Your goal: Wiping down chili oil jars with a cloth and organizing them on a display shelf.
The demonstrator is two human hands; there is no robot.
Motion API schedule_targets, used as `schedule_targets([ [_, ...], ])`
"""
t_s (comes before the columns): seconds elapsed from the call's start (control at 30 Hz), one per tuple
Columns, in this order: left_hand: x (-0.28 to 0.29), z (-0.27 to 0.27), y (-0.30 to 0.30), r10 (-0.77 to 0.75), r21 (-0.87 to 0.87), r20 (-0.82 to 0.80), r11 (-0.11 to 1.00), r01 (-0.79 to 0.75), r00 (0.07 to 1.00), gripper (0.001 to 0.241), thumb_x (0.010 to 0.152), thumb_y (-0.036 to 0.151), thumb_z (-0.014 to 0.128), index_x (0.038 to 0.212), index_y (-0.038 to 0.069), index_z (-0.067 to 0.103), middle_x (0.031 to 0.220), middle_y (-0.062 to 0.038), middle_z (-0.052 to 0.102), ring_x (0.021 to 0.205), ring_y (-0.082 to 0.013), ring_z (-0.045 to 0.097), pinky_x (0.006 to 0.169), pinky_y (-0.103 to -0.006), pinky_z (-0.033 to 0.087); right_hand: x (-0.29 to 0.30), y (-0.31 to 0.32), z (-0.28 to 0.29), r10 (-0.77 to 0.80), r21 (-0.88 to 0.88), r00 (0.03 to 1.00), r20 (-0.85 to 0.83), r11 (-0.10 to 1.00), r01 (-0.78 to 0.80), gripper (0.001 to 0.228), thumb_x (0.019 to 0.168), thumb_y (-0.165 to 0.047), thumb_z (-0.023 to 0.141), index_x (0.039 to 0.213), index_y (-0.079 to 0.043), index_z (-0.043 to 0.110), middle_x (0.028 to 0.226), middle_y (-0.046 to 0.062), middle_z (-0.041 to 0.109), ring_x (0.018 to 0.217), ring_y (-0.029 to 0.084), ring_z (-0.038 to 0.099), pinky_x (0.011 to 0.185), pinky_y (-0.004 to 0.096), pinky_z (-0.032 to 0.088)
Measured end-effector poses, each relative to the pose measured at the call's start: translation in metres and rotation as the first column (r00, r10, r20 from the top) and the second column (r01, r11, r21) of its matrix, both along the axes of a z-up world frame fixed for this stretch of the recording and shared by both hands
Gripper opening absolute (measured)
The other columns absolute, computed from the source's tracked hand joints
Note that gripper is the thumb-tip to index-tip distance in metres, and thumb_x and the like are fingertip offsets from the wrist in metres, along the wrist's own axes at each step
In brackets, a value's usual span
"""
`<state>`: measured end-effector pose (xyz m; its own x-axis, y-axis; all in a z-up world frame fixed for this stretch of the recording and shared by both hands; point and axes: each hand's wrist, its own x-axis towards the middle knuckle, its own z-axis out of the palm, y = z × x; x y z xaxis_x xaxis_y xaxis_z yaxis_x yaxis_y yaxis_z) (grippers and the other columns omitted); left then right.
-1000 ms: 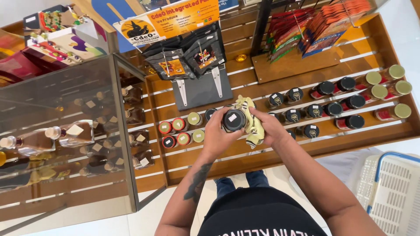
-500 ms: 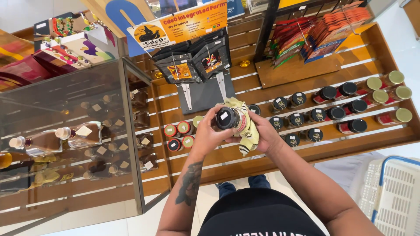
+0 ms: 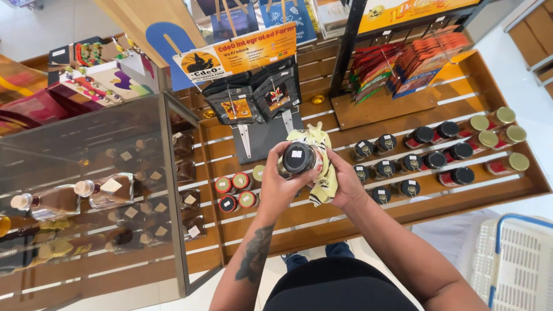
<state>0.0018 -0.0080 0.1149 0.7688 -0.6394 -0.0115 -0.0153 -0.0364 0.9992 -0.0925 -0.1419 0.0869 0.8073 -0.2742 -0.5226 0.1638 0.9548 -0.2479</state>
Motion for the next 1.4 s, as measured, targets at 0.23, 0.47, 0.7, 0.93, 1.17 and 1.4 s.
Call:
schedule_targets([
  [0.23, 0.007, -0.005, 0.007, -0.088, -0.002, 0.207, 0.996, 0.09, 0.974, 0.078, 0.059, 0.019, 0.098, 0.129, 0.008, 0.066, 0.13, -0.01, 0.066, 0.129, -0.0276, 0.06, 0.114, -0.042, 0.04, -0.013, 0.004, -0.039, 0.016, 0.008, 0.999, -0.035, 1.0, -0.015, 0.034, 0.101, -0.029, 0.06, 0.107, 0.004, 0.066, 0.102, 0.023, 0.074, 0.071, 0.026, 0.071, 0.073, 0.038, 0.059],
  [0.47, -0.005, -0.008, 0.013, -0.087, 0.02, 0.144, 0.996, 0.085, 0.986, 0.09, 0.065, 0.016, 0.093, 0.145, 0.008, 0.053, 0.136, -0.016, 0.063, 0.135, -0.0342, 0.055, 0.116, -0.0489, 0.038, -0.009, 0.017, -0.008, 0.023, 0.049, 1.0, -0.015, 0.999, -0.022, 0.033, 0.102, -0.03, 0.061, 0.104, 0.002, 0.066, 0.097, 0.02, 0.073, 0.067, 0.019, 0.061, 0.07, 0.03, 0.056],
  [0.7, -0.01, -0.016, 0.018, -0.014, -0.048, 0.273, 0.998, 0.029, 0.962, 0.09, 0.066, 0.025, 0.095, 0.144, 0.006, 0.053, 0.138, -0.019, 0.059, 0.135, -0.0396, 0.052, 0.115, -0.0525, 0.037, -0.006, 0.03, 0.013, 0.038, 0.11, 0.999, 0.023, 0.993, -0.041, 0.03, 0.102, -0.031, 0.062, 0.101, -0.001, 0.065, 0.09, 0.015, 0.072, 0.06, 0.013, 0.057, 0.063, 0.022, 0.052],
  [0.93, -0.009, -0.033, 0.021, 0.026, 0.001, 0.234, 1.0, -0.027, 0.972, 0.096, 0.063, 0.028, 0.097, 0.146, 0.008, 0.053, 0.133, -0.016, 0.064, 0.13, -0.0346, 0.058, 0.113, -0.0476, 0.04, -0.001, 0.029, -0.001, 0.099, 0.145, 0.994, 0.055, 0.984, -0.106, 0.031, 0.103, -0.032, 0.061, 0.105, -0.001, 0.063, 0.1, 0.014, 0.07, 0.065, 0.009, 0.056, 0.061, 0.017, 0.05],
  [1.17, -0.011, -0.033, 0.018, 0.085, -0.002, 0.305, 0.996, -0.089, 0.948, 0.094, 0.06, 0.029, 0.099, 0.14, 0.007, 0.057, 0.125, -0.016, 0.067, 0.122, -0.0364, 0.063, 0.109, -0.0487, 0.044, -0.005, 0.034, -0.001, 0.091, 0.138, 0.995, 0.035, 0.986, -0.095, 0.027, 0.103, -0.03, 0.06, 0.108, -0.003, 0.062, 0.098, 0.01, 0.068, 0.065, 0.006, 0.056, 0.063, 0.014, 0.051],
  [1.4, -0.005, -0.037, 0.025, 0.153, 0.104, 0.196, 0.979, -0.176, 0.969, 0.089, 0.06, 0.024, 0.097, 0.139, 0.01, 0.059, 0.125, -0.015, 0.068, 0.124, -0.0374, 0.063, 0.11, -0.0499, 0.045, -0.008, 0.038, -0.019, 0.031, -0.224, 0.987, -0.158, 0.972, -0.066, 0.025, 0.101, -0.027, 0.063, 0.108, -0.004, 0.056, 0.085, 0.015, 0.068, 0.068, 0.023, 0.066, 0.074, 0.041, 0.06],
])
